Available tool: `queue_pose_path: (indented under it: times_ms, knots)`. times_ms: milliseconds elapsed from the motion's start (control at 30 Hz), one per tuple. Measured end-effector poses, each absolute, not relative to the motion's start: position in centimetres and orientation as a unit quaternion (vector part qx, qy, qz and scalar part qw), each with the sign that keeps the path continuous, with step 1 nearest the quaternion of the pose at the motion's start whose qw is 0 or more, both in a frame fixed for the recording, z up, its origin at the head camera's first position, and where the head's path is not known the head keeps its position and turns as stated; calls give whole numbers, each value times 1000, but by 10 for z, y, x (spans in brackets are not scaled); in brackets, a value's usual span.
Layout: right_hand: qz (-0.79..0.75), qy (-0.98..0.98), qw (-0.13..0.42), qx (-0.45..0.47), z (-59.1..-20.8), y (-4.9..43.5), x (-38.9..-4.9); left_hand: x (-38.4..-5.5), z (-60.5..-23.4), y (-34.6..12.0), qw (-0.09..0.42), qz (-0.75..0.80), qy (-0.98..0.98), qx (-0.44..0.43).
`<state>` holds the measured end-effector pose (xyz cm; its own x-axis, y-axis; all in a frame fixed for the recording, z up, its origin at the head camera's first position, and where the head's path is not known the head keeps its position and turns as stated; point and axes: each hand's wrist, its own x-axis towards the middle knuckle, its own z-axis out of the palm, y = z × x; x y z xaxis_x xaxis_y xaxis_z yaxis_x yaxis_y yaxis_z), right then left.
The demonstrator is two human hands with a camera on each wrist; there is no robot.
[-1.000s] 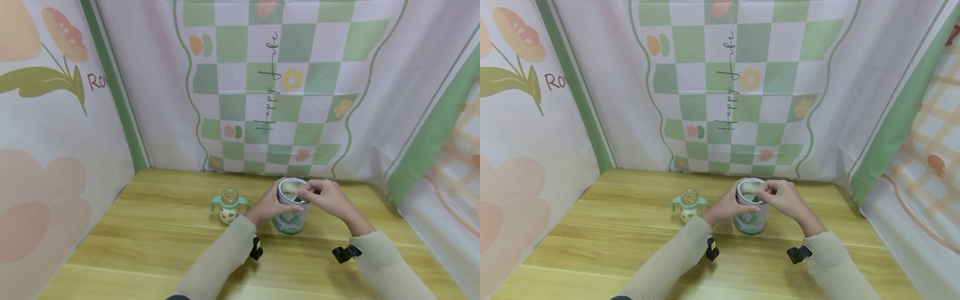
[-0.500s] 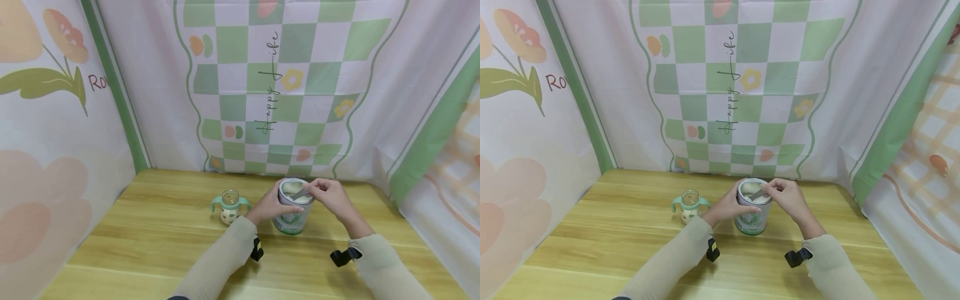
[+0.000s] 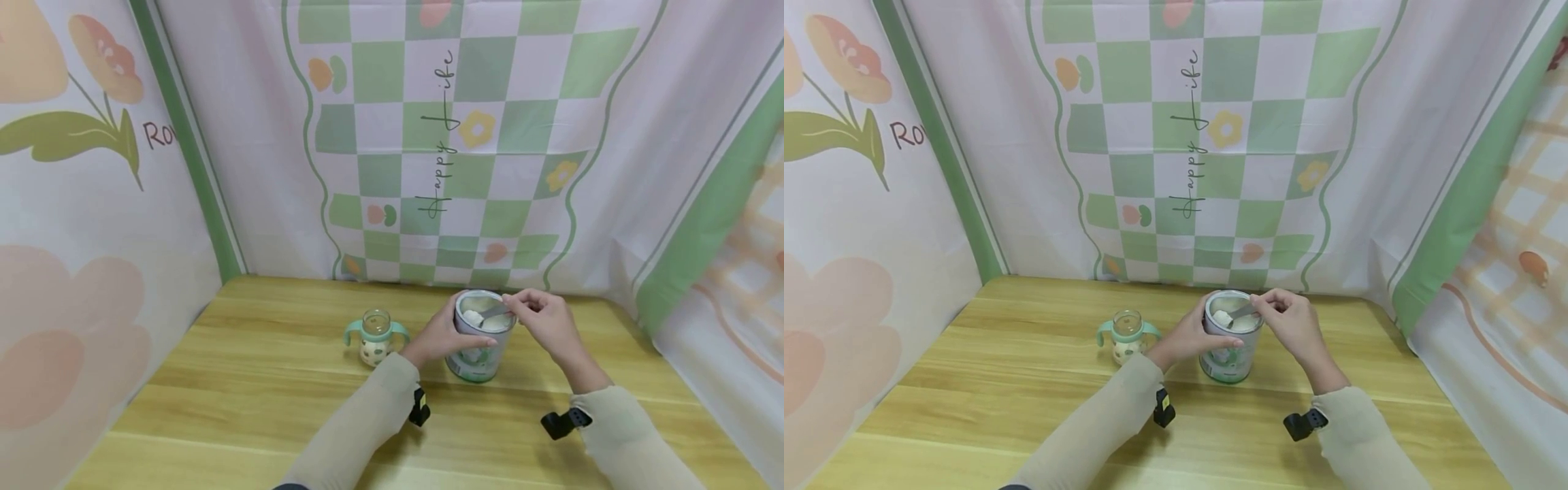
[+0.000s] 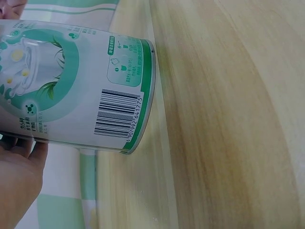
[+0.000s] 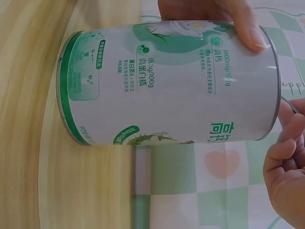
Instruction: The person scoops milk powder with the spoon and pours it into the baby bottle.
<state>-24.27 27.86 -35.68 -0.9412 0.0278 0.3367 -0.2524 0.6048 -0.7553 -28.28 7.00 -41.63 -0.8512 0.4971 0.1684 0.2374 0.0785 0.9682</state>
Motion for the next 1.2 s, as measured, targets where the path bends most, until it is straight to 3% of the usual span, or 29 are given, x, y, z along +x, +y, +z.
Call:
queue_pose_path:
  times_ms: [267, 467, 900, 1200]
  knots:
    - [395, -883, 232, 103, -359, 278, -240, -283, -416, 69, 110, 635, 719, 258]
    - [397, -878, 246, 102, -359, 277, -239, -283, -415, 69, 110, 633, 722, 255]
    - [538, -826, 169, 1, -363, 287, -238, -283, -416, 70, 104, 627, 728, 257]
    - [678, -725, 121, 0, -365, 287, -240, -282, -416, 70, 93, 622, 733, 259]
